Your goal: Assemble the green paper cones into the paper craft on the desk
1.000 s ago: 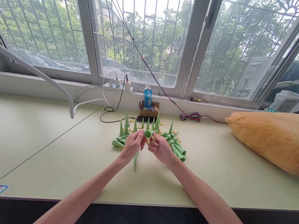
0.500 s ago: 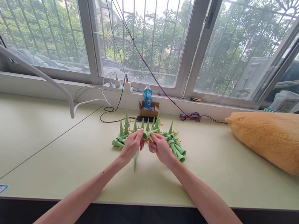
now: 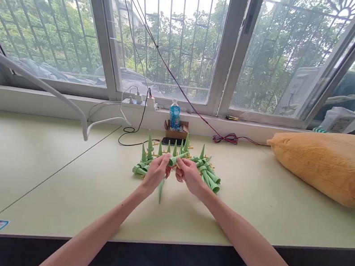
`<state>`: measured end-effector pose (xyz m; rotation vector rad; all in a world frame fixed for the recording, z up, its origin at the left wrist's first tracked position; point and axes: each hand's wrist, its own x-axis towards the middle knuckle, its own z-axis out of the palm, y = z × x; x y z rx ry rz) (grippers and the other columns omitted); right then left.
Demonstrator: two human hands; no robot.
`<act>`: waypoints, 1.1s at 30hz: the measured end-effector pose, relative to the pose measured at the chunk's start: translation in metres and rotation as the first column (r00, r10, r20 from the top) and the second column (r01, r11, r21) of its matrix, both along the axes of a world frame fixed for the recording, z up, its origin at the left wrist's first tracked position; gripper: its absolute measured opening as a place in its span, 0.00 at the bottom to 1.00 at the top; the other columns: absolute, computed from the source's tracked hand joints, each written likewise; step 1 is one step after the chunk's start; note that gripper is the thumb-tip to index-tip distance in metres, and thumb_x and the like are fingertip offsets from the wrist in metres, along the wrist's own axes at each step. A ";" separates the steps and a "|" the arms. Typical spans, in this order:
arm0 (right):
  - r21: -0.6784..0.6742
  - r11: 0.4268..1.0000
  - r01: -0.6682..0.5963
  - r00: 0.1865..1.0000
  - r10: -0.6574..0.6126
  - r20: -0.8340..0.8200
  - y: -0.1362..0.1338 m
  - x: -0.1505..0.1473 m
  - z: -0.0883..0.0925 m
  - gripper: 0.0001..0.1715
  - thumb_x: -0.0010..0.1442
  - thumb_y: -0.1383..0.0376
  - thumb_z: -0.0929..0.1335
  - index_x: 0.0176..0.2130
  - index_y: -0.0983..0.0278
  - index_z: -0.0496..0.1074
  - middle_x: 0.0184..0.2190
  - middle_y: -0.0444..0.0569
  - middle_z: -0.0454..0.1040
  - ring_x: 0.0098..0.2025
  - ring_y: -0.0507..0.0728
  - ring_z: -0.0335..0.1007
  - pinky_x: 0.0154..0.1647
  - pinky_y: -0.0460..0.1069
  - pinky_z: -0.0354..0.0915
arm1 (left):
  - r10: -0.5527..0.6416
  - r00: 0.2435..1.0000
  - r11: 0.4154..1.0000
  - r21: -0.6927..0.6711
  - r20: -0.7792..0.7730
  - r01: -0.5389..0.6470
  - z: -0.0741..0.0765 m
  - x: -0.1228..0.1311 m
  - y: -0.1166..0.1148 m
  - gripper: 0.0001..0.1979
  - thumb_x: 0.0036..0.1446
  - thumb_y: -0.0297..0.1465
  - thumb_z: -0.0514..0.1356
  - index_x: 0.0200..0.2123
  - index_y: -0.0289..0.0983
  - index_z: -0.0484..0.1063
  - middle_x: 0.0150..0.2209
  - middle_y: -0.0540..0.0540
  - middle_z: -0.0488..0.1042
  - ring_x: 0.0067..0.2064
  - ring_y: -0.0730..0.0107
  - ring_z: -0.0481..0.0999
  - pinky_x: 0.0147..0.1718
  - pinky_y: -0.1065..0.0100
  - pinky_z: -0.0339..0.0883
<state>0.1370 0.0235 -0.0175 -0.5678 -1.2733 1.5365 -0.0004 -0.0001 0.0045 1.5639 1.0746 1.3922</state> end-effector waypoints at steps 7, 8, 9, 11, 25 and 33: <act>0.009 1.000 0.011 1.000 -0.011 0.015 0.001 0.000 -0.001 0.26 0.56 0.46 0.69 0.25 0.63 0.59 0.15 0.36 0.58 0.14 0.46 0.52 0.16 0.45 0.47 | 0.014 0.999 1.000 0.027 -0.043 -0.013 0.000 -0.001 0.000 0.19 0.61 0.46 0.52 0.28 0.37 0.68 0.20 0.51 0.65 0.20 0.74 0.64 0.20 0.71 0.59; 0.011 1.000 0.016 1.000 -0.016 0.018 0.000 0.000 0.000 0.26 0.55 0.46 0.69 0.25 0.63 0.59 0.15 0.36 0.58 0.14 0.46 0.52 0.16 0.45 0.48 | 0.014 0.999 1.000 0.027 -0.044 -0.013 0.000 0.000 0.000 0.19 0.61 0.46 0.52 0.28 0.37 0.68 0.20 0.51 0.65 0.20 0.74 0.64 0.20 0.71 0.59; 0.013 1.000 0.021 1.000 -0.022 0.021 0.000 0.000 0.000 0.26 0.55 0.46 0.69 0.25 0.63 0.59 0.15 0.36 0.58 0.14 0.45 0.52 0.16 0.45 0.48 | 0.015 0.999 1.000 0.025 -0.043 -0.014 0.000 0.000 0.000 0.19 0.61 0.46 0.52 0.28 0.37 0.68 0.20 0.51 0.65 0.20 0.74 0.64 0.20 0.71 0.59; 0.019 0.999 0.032 0.999 -0.032 0.022 -0.001 0.000 0.001 0.27 0.55 0.46 0.69 0.25 0.63 0.59 0.15 0.36 0.57 0.15 0.45 0.52 0.16 0.44 0.48 | 0.013 0.999 1.000 0.020 -0.037 -0.012 0.000 0.000 -0.001 0.19 0.60 0.46 0.53 0.27 0.37 0.67 0.20 0.51 0.66 0.20 0.74 0.64 0.20 0.71 0.59; 0.082 0.993 0.086 0.994 -0.092 0.066 -0.001 -0.001 0.001 0.26 0.56 0.46 0.69 0.24 0.63 0.61 0.14 0.36 0.56 0.14 0.46 0.52 0.15 0.44 0.50 | 0.007 1.000 1.000 -0.017 -0.031 -0.008 0.001 0.000 0.000 0.19 0.61 0.44 0.51 0.30 0.36 0.70 0.21 0.50 0.67 0.20 0.74 0.63 0.19 0.72 0.59; 0.099 0.990 0.104 0.989 -0.113 0.090 0.000 -0.001 0.000 0.25 0.56 0.46 0.68 0.25 0.63 0.62 0.14 0.37 0.58 0.14 0.46 0.53 0.14 0.44 0.50 | 0.005 1.000 1.000 -0.027 -0.027 -0.005 0.001 0.000 0.000 0.18 0.61 0.44 0.51 0.28 0.37 0.69 0.21 0.50 0.67 0.20 0.74 0.63 0.19 0.71 0.58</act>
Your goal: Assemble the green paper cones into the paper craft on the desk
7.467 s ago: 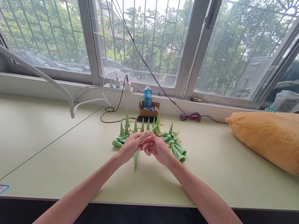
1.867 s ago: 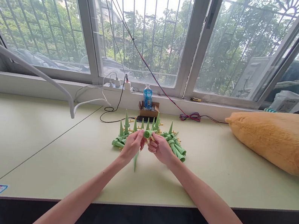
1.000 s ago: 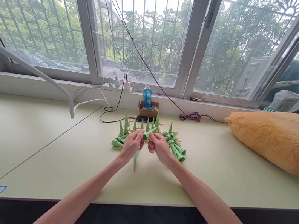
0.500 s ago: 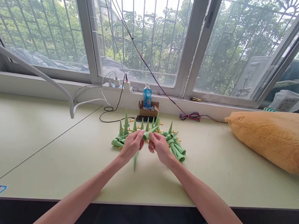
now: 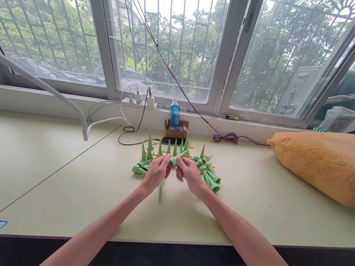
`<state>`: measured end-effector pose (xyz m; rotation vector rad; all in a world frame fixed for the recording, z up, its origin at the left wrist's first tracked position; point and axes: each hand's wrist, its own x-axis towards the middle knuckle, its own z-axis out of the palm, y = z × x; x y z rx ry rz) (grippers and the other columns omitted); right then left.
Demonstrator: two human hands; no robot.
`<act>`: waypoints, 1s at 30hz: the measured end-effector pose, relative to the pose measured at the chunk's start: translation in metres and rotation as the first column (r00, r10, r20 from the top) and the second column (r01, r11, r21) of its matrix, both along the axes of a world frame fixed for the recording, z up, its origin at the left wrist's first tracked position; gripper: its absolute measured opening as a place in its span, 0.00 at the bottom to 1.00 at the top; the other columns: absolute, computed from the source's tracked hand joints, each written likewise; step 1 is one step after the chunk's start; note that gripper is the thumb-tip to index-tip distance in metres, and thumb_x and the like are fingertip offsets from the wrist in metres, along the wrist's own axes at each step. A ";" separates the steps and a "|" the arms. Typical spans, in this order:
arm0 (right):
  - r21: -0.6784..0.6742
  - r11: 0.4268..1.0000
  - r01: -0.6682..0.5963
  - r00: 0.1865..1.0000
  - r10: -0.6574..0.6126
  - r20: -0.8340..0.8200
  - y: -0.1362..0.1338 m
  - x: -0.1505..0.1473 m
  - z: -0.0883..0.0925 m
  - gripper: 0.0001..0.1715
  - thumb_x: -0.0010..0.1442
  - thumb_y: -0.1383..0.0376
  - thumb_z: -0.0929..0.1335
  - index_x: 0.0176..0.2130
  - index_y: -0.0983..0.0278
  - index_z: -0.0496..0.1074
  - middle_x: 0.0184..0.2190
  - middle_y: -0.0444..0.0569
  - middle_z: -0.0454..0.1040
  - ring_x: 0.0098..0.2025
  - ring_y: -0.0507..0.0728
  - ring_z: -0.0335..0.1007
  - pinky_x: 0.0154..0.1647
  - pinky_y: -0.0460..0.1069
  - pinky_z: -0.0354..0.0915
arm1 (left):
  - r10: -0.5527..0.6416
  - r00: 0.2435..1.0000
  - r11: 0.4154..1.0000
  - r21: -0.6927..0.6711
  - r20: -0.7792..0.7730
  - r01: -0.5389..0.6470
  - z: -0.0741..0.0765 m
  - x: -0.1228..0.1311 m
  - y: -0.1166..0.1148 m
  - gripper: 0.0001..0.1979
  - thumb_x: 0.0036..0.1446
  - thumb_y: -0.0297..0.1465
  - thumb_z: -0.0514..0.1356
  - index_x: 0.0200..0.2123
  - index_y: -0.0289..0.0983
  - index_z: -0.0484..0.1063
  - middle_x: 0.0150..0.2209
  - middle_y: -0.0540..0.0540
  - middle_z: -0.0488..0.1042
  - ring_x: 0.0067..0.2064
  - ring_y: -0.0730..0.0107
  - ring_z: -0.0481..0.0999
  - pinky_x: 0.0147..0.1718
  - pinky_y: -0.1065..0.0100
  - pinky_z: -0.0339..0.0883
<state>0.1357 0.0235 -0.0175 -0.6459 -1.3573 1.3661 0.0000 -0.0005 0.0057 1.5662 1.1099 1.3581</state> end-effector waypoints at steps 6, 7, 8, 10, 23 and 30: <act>0.041 0.999 0.008 0.999 -0.010 0.035 0.000 0.000 0.000 0.25 0.58 0.47 0.67 0.25 0.63 0.63 0.14 0.38 0.60 0.14 0.46 0.54 0.14 0.44 0.52 | 0.010 1.000 1.000 0.006 -0.009 -0.010 0.001 0.000 0.000 0.18 0.60 0.44 0.51 0.26 0.37 0.67 0.21 0.50 0.67 0.20 0.74 0.63 0.19 0.71 0.58; 0.044 0.999 0.008 0.999 -0.009 0.039 -0.001 0.000 0.000 0.25 0.58 0.47 0.67 0.25 0.63 0.63 0.14 0.38 0.60 0.14 0.46 0.54 0.14 0.44 0.52 | 0.013 1.000 1.000 0.006 -0.009 -0.012 0.001 0.000 0.000 0.19 0.60 0.44 0.51 0.26 0.37 0.67 0.21 0.50 0.67 0.20 0.74 0.63 0.19 0.71 0.58; 0.045 0.999 0.007 0.999 -0.009 0.043 -0.001 0.001 0.000 0.25 0.58 0.47 0.67 0.25 0.63 0.62 0.14 0.38 0.61 0.14 0.46 0.54 0.14 0.44 0.53 | 0.014 1.000 1.000 0.006 -0.010 -0.014 0.001 0.000 0.000 0.19 0.60 0.44 0.51 0.26 0.37 0.67 0.21 0.50 0.67 0.20 0.74 0.63 0.19 0.71 0.58; 0.043 0.999 0.009 0.999 -0.012 0.049 -0.001 0.000 0.000 0.25 0.58 0.46 0.67 0.25 0.63 0.63 0.14 0.38 0.61 0.14 0.46 0.54 0.14 0.44 0.53 | 0.014 1.000 1.000 0.005 -0.012 -0.014 0.002 0.000 0.000 0.19 0.60 0.44 0.52 0.25 0.37 0.67 0.20 0.50 0.67 0.20 0.74 0.63 0.19 0.71 0.57; 0.047 0.999 0.015 0.998 -0.018 0.067 -0.001 0.001 0.000 0.25 0.58 0.46 0.66 0.24 0.63 0.63 0.14 0.39 0.62 0.14 0.47 0.54 0.15 0.45 0.54 | 0.000 1.000 1.000 0.005 -0.023 0.001 0.001 -0.001 0.000 0.20 0.60 0.45 0.51 0.23 0.37 0.65 0.21 0.49 0.68 0.20 0.74 0.64 0.19 0.71 0.59; 0.043 0.999 0.004 0.998 -0.007 0.069 -0.002 0.002 0.001 0.25 0.58 0.46 0.66 0.24 0.63 0.63 0.14 0.39 0.62 0.14 0.47 0.54 0.15 0.45 0.54 | 0.014 0.999 1.000 0.009 -0.043 -0.014 0.002 -0.001 0.000 0.20 0.61 0.45 0.51 0.23 0.38 0.64 0.19 0.50 0.66 0.19 0.73 0.63 0.19 0.70 0.57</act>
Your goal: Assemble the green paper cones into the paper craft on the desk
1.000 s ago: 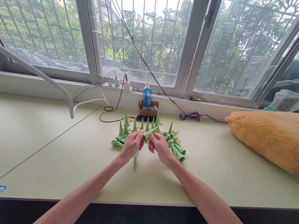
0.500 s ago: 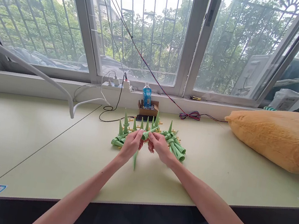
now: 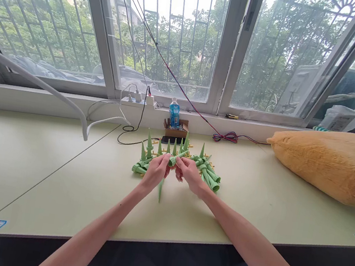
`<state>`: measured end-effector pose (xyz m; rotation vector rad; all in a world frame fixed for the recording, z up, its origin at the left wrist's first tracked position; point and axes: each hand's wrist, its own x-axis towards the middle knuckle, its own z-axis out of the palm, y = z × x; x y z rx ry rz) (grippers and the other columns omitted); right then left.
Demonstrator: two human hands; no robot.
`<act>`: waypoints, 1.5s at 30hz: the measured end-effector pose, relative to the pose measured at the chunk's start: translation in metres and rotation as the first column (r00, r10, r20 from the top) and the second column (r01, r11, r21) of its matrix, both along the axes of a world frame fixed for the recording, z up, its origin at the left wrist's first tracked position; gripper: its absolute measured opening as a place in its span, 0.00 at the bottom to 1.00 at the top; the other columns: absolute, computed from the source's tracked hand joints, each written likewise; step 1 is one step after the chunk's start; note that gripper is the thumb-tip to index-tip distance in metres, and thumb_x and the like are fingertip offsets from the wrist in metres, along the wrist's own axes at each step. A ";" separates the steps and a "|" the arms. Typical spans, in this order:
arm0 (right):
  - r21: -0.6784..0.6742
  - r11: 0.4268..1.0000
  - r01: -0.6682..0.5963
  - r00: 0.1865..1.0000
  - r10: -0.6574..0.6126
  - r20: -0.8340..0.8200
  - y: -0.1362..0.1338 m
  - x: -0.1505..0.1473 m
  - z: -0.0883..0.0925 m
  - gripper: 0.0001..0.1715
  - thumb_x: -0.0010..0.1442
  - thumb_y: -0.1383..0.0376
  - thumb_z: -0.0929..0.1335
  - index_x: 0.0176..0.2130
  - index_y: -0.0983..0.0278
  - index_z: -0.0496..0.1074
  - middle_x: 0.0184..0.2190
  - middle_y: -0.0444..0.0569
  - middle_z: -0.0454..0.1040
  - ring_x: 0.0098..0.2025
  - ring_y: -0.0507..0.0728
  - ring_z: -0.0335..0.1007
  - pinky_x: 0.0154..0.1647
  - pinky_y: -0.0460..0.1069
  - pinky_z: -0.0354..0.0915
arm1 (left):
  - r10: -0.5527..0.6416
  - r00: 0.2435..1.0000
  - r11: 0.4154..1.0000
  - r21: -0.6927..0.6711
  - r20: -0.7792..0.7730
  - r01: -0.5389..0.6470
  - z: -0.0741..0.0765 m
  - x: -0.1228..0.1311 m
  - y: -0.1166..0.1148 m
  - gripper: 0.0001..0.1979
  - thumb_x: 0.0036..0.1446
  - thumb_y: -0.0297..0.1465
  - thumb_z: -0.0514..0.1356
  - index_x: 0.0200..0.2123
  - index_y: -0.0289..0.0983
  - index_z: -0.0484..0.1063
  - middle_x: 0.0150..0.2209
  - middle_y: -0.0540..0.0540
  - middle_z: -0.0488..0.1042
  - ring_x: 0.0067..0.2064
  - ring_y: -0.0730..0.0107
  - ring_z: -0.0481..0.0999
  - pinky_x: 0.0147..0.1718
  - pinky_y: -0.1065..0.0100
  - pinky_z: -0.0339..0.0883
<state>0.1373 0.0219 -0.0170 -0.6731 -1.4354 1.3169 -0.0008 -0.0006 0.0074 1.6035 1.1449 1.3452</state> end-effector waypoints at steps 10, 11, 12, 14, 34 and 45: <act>-0.007 1.000 -0.001 1.000 0.001 0.008 0.000 0.000 -0.001 0.25 0.58 0.46 0.66 0.25 0.64 0.65 0.14 0.40 0.63 0.14 0.47 0.55 0.15 0.44 0.54 | 0.013 1.000 1.000 0.009 -0.028 -0.013 0.001 0.000 -0.001 0.20 0.61 0.44 0.50 0.22 0.38 0.62 0.19 0.50 0.66 0.20 0.73 0.64 0.20 0.70 0.58; -0.009 1.000 -0.001 1.000 0.001 0.010 0.000 0.000 -0.001 0.25 0.58 0.46 0.66 0.25 0.64 0.65 0.14 0.40 0.63 0.14 0.47 0.55 0.15 0.44 0.54 | 0.014 1.000 1.000 0.009 -0.029 -0.013 0.001 0.000 -0.001 0.20 0.61 0.44 0.50 0.22 0.38 0.62 0.18 0.50 0.66 0.20 0.73 0.64 0.20 0.70 0.58; -0.010 1.000 -0.002 1.000 0.002 0.013 0.000 0.000 -0.001 0.25 0.58 0.46 0.66 0.25 0.64 0.64 0.14 0.40 0.63 0.14 0.47 0.55 0.15 0.45 0.54 | 0.013 0.999 1.000 0.008 -0.029 -0.013 0.001 0.000 -0.001 0.20 0.61 0.44 0.51 0.22 0.38 0.62 0.18 0.50 0.66 0.19 0.73 0.64 0.20 0.70 0.58; -0.009 1.000 -0.002 1.000 0.002 0.017 0.000 0.000 -0.001 0.25 0.58 0.46 0.66 0.25 0.64 0.64 0.14 0.40 0.63 0.14 0.47 0.55 0.15 0.45 0.55 | 0.013 0.999 1.000 0.008 -0.029 -0.013 0.001 0.000 -0.001 0.20 0.61 0.44 0.50 0.22 0.38 0.62 0.18 0.50 0.66 0.19 0.73 0.64 0.20 0.70 0.58; 0.048 0.999 0.014 1.000 -0.014 0.007 0.000 -0.001 -0.003 0.22 0.61 0.48 0.65 0.27 0.63 0.62 0.15 0.38 0.62 0.14 0.47 0.55 0.14 0.44 0.55 | -0.025 0.998 1.000 0.016 -0.054 0.026 -0.002 -0.002 0.003 0.19 0.62 0.44 0.49 0.33 0.36 0.72 0.22 0.49 0.68 0.20 0.73 0.63 0.20 0.70 0.57; 0.264 0.909 0.322 0.908 -0.376 0.184 -0.002 -0.002 -0.002 0.21 0.62 0.48 0.63 0.30 0.63 0.65 0.16 0.39 0.62 0.15 0.48 0.54 0.17 0.45 0.54 | -0.045 0.999 0.999 0.026 -0.018 0.046 -0.006 -0.002 0.007 0.19 0.60 0.46 0.53 0.39 0.37 0.72 0.24 0.49 0.68 0.24 0.71 0.69 0.18 0.72 0.63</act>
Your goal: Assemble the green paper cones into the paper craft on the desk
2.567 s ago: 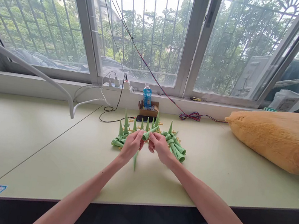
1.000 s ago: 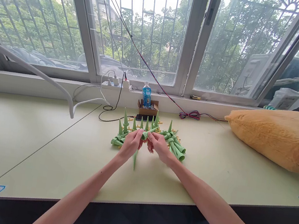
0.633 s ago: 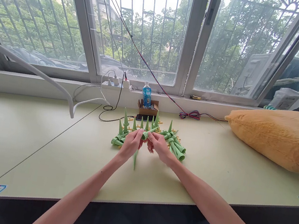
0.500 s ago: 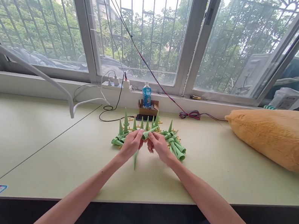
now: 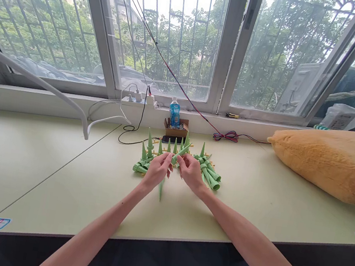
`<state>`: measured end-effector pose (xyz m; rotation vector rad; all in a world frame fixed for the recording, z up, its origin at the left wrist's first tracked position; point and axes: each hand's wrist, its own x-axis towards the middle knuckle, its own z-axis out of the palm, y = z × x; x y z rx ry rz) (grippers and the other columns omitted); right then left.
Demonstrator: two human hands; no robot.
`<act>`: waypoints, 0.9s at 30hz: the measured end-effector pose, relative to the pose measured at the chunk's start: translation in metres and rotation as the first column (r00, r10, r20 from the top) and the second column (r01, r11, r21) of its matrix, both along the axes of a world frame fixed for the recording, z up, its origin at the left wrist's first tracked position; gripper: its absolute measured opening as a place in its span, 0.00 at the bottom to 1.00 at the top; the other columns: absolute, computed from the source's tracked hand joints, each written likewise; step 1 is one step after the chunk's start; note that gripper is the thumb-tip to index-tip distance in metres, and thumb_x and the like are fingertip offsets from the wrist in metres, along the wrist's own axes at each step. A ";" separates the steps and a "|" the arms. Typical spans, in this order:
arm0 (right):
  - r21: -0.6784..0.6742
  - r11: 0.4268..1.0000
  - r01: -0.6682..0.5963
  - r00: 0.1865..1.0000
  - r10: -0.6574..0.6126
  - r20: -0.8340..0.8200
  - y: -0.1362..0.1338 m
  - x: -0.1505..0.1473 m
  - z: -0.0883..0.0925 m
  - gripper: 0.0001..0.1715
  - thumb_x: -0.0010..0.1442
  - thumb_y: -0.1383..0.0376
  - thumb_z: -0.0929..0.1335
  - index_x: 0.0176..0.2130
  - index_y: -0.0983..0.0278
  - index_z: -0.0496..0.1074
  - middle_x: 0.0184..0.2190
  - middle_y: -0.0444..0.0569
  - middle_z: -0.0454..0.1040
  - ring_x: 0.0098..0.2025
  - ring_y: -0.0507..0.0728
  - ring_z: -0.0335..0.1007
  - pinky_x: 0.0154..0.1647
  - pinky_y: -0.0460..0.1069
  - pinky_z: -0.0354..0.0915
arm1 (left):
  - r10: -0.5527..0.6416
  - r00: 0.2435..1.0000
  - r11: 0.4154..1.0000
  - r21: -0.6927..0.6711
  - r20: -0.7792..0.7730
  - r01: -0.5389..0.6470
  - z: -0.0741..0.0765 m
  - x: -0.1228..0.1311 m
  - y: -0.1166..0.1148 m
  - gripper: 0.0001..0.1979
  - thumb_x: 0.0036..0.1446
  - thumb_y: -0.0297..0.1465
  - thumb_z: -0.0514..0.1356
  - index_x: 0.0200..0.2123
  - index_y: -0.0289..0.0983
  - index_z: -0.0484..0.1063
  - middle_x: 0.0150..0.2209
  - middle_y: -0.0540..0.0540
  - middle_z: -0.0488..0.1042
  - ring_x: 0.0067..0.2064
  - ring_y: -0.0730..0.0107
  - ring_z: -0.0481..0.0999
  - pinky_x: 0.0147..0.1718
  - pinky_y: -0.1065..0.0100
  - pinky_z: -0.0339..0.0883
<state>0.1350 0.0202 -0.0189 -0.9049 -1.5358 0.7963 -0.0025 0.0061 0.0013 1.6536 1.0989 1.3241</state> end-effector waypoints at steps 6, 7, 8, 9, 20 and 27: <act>0.107 0.992 0.064 0.994 -0.072 0.079 -0.007 -0.001 0.006 0.19 0.61 0.50 0.64 0.31 0.63 0.66 0.20 0.40 0.65 0.19 0.48 0.56 0.20 0.44 0.54 | -0.077 0.991 0.996 -0.043 0.113 0.082 0.004 0.002 -0.004 0.18 0.57 0.46 0.57 0.37 0.36 0.71 0.30 0.48 0.67 0.27 0.73 0.68 0.20 0.71 0.66; 0.108 0.993 0.048 0.995 -0.057 0.078 -0.008 -0.001 0.006 0.19 0.61 0.50 0.65 0.32 0.63 0.65 0.19 0.40 0.65 0.19 0.48 0.56 0.20 0.44 0.54 | -0.094 0.983 0.992 -0.070 0.160 0.107 0.005 0.002 -0.004 0.18 0.57 0.46 0.58 0.36 0.36 0.70 0.29 0.48 0.66 0.27 0.74 0.67 0.20 0.71 0.65; 0.110 0.993 0.031 0.996 -0.040 0.077 -0.009 -0.001 0.006 0.18 0.61 0.50 0.65 0.32 0.62 0.65 0.19 0.40 0.65 0.19 0.48 0.56 0.20 0.44 0.54 | -0.114 0.971 0.986 -0.098 0.209 0.137 0.005 0.002 -0.004 0.17 0.57 0.46 0.58 0.36 0.36 0.70 0.29 0.49 0.66 0.26 0.74 0.67 0.20 0.72 0.65; 0.115 0.993 0.017 0.997 -0.025 0.076 -0.009 -0.001 0.006 0.17 0.60 0.51 0.65 0.32 0.62 0.64 0.19 0.39 0.64 0.19 0.49 0.56 0.21 0.44 0.54 | -0.133 0.957 0.977 -0.127 0.256 0.170 0.005 0.001 -0.005 0.17 0.56 0.45 0.59 0.35 0.36 0.69 0.28 0.50 0.65 0.26 0.75 0.66 0.21 0.72 0.64; 0.121 0.992 -0.031 0.997 0.023 0.072 -0.011 0.001 0.007 0.18 0.58 0.50 0.67 0.32 0.61 0.62 0.16 0.37 0.60 0.18 0.49 0.57 0.20 0.44 0.55 | -0.230 0.857 0.868 -0.301 0.460 0.395 0.003 -0.002 -0.003 0.14 0.57 0.41 0.60 0.31 0.36 0.64 0.29 0.49 0.68 0.26 0.77 0.67 0.25 0.72 0.63; 0.089 0.996 -0.029 0.996 0.020 0.091 -0.012 0.001 0.008 0.21 0.57 0.48 0.68 0.32 0.61 0.62 0.17 0.38 0.64 0.19 0.50 0.60 0.20 0.45 0.56 | -0.227 0.839 0.845 -0.327 0.495 0.422 0.003 -0.004 -0.003 0.13 0.57 0.39 0.61 0.32 0.36 0.65 0.29 0.49 0.68 0.27 0.77 0.67 0.25 0.72 0.62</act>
